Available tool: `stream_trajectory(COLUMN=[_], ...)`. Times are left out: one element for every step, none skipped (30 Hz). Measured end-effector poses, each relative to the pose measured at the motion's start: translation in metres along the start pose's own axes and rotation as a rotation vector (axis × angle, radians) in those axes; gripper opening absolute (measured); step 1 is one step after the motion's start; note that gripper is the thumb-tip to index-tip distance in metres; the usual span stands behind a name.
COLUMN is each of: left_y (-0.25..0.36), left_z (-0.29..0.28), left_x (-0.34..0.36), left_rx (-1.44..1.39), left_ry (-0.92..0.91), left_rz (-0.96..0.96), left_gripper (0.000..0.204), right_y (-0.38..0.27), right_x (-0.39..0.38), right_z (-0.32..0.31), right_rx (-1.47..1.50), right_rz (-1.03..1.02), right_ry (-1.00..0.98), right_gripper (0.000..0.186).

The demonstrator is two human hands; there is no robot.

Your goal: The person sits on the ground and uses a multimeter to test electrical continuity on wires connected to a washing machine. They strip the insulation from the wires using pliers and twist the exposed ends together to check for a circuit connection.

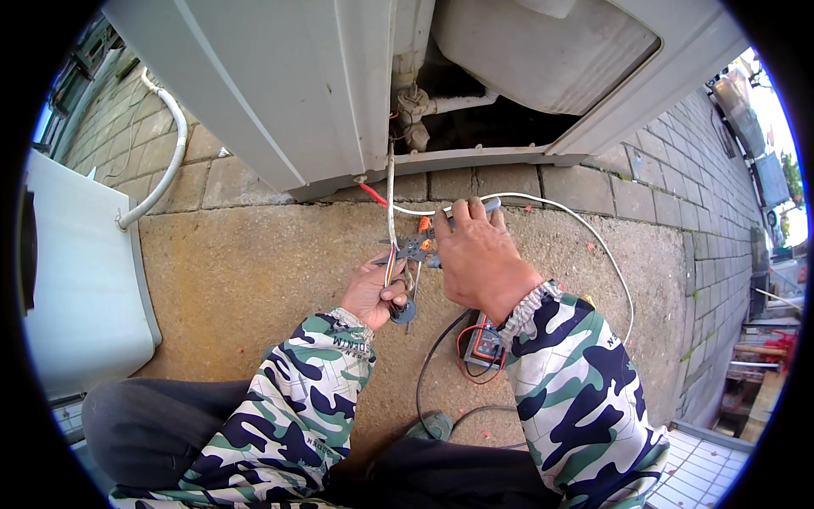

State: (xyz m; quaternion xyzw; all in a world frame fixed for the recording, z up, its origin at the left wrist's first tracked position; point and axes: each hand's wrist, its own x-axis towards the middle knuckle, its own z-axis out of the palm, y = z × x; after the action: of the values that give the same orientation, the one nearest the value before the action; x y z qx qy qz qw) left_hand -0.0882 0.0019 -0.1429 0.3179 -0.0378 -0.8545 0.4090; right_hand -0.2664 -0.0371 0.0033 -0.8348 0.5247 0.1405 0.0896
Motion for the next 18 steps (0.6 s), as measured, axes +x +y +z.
stream_trajectory(left_y=[-0.007,-0.008,-0.009,-0.011,-0.011,-0.012,-0.013,-0.009,-0.005,0.0,0.004,0.008,0.01,0.007,0.004,0.001,0.002,0.002], left_z=[0.002,-0.002,-0.006,-0.01,-0.008,-0.006,-0.004,-0.011,-0.016,-0.021,-0.018,-0.018,-0.023,-0.022,-0.021,-0.019,-0.02,-0.019], left_x=[0.006,0.007,0.009,0.01,0.008,0.009,0.01,0.006,0.003,-0.002,-0.005,-0.007,-0.009,-0.003,0.001,0.004,0.003,0.003], left_rx=[-0.009,-0.014,-0.019,-0.012,-0.007,-0.003,0.01,0.026,0.042,0.049,0.053,0.057,0.042,0.026,0.01,0.006,0.005,0.003], left_ry=[-0.045,-0.064,-0.086,-0.091,-0.095,-0.102,-0.111,-0.096,-0.081,-0.078,-0.097,-0.113,-0.124,-0.156,-0.187,-0.207,-0.209,-0.214], left_rz=[-0.011,0.001,0.01,-0.01,-0.03,-0.053,-0.067,-0.059,-0.054,-0.043,-0.047,-0.047,-0.056,-0.085,-0.112,-0.129,-0.134,-0.141], left_gripper=[0.013,0.014,0.016,0.016,0.017,0.017,0.017,0.018,0.018,0.018,0.018,0.019,0.019,0.02,0.02,0.02,0.02,0.02], right_y=[0.003,0.003,0.004,0.006,0.007,0.008,0.01,0.007,0.003,-0.001,0.0,0.0,0.0,0.003,0.007,0.01,0.012,0.016], right_x=[-0.006,-0.004,-0.003,-0.004,-0.004,-0.007,-0.009,-0.004,0.001,0.006,0.005,0.005,0.006,0.001,-0.004,-0.008,-0.006,-0.004], right_z=[-0.004,-0.003,-0.001,0.0,0.001,0.001,0.0,0.002,0.003,0.005,0.004,0.005,0.006,0.004,0.001,-0.001,0.0,0.0], right_rx=[-0.02,0.038,0.093,0.148,0.12,0.092,0.062,0.067,0.074,0.082,0.099,0.118,0.139,0.118,0.097,0.075,0.029,-0.019], right_rz=[0.047,0.065,0.086,0.11,0.099,0.093,0.091,0.066,0.042,0.016,-0.002,-0.026,-0.055,-0.05,-0.049,-0.049,-0.075,-0.099], right_ry=[-0.032,-0.085,-0.14,-0.195,-0.178,-0.163,-0.148,-0.141,-0.134,-0.127,-0.106,-0.084,-0.061,-0.036,-0.011,0.013,0.028,0.042], right_gripper=[0.065,0.064,0.064,0.063,0.063,0.063,0.063,0.063,0.063,0.063,0.062,0.062,0.061,0.058,0.055,0.053,0.048,0.043])
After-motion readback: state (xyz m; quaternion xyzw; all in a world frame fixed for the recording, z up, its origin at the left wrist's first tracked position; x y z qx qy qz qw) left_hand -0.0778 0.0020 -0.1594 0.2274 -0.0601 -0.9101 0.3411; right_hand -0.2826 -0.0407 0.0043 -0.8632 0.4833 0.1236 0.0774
